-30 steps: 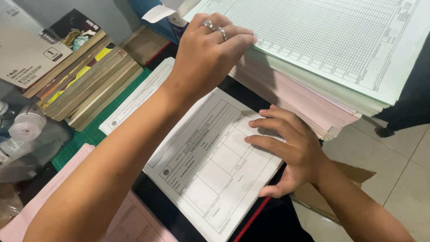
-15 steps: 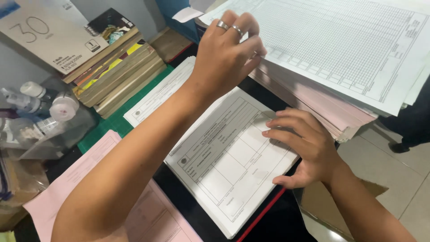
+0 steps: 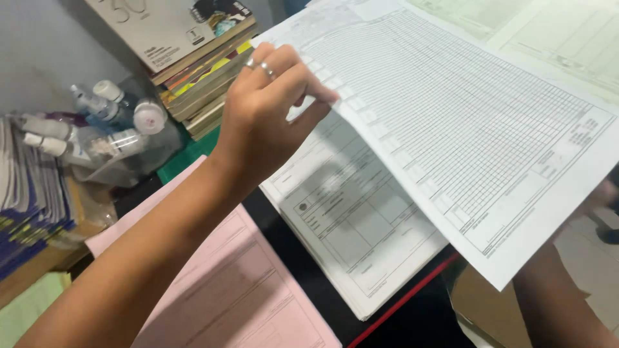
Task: Sorting and organizing different colored paper forms on a desk
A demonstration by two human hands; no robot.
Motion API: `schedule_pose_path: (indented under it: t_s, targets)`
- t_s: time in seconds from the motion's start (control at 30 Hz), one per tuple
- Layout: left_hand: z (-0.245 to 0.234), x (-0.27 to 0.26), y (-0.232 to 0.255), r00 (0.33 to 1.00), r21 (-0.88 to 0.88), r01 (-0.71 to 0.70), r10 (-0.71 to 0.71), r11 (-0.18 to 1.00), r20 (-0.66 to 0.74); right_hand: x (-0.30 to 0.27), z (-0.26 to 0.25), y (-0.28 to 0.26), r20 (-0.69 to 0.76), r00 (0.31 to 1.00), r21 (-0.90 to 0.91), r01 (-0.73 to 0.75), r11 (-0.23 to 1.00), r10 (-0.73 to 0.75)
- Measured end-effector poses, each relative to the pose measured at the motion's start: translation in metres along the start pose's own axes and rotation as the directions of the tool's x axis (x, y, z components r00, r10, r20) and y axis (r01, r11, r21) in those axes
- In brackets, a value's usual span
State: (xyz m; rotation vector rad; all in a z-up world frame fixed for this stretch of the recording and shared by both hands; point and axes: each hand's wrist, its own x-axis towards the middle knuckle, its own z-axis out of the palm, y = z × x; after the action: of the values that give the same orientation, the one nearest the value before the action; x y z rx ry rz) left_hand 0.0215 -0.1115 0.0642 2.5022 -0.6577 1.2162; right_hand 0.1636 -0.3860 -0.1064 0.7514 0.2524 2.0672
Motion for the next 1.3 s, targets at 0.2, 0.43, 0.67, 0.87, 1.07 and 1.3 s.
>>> schedule_pose_path:
  t_s: [0.2,0.43,0.67,0.87,1.07,1.3]
  targets:
    - [-0.022,-0.061,0.008,0.992,0.16,0.071,-0.086,0.984,0.089,0.038,0.0,0.045,0.867,0.426,0.469,-0.528,-0.708,0.258]
    - [-0.033,-0.099,-0.009,0.905,0.254,0.186,-0.266,0.949,0.332,0.079,0.017,0.075,0.565,0.818,0.659,-0.372,-0.654,0.104]
    - [-0.072,-0.08,-0.025,0.46,0.463,0.543,-0.71,0.7,0.533,0.088,0.01,0.089,0.548,0.827,0.56,-0.476,-0.678,-0.128]
    - [-0.067,-0.07,-0.036,0.144,0.513,0.692,-0.793,0.508,0.591,0.087,0.01,0.089,0.524,0.843,0.581,-0.46,-0.672,-0.124]
    - [-0.059,-0.064,-0.043,0.145,0.455,0.736,-0.773,0.501,0.618,0.084,0.016,0.088,0.466,0.877,0.553,-0.392,-0.735,-0.118]
    - [-0.056,-0.052,-0.039,0.077,0.488,0.734,-0.771,0.473,0.632,0.067,0.042,0.059,0.344,0.888,0.503,-0.449,-0.738,-0.306]
